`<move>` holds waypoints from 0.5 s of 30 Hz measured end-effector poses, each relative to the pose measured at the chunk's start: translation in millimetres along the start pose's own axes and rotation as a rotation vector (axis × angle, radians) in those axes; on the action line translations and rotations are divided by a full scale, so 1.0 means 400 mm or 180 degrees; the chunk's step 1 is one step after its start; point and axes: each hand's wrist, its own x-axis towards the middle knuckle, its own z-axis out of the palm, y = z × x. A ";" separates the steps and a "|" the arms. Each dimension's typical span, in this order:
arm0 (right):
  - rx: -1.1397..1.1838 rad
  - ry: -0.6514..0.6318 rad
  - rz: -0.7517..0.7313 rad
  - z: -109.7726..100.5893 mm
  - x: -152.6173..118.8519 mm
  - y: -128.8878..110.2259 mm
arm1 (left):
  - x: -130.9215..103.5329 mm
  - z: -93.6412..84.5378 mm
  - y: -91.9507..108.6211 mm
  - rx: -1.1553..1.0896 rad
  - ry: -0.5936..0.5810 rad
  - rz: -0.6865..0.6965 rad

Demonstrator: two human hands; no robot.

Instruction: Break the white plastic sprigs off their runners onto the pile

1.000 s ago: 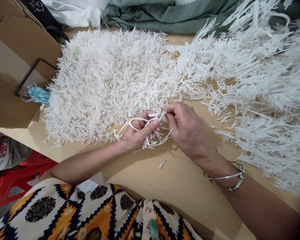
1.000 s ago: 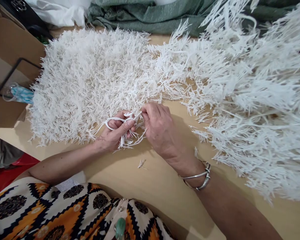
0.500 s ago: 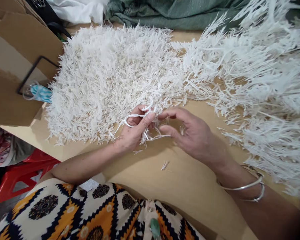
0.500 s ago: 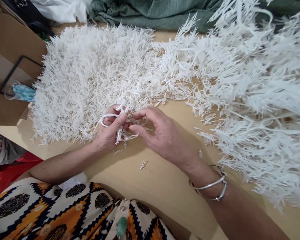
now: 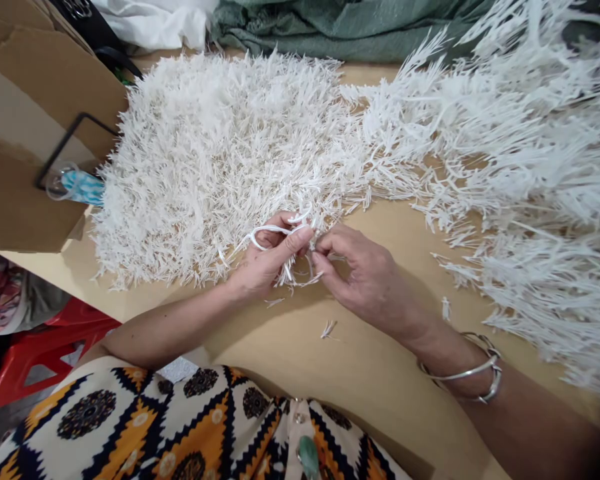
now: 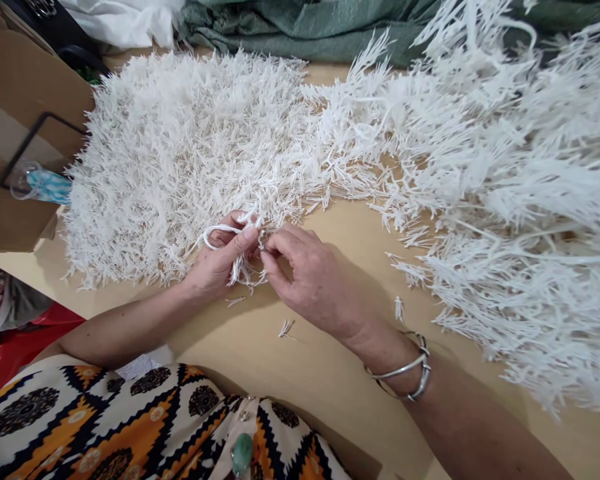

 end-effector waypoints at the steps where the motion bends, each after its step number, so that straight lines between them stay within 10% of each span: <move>1: 0.0050 -0.0091 -0.0018 -0.003 0.001 -0.001 | -0.001 -0.001 -0.002 0.0021 -0.0015 -0.0006; 15: 0.0234 -0.0887 -0.1387 -0.026 -0.006 -0.021 | 0.007 0.017 0.040 -0.0617 0.0311 0.0158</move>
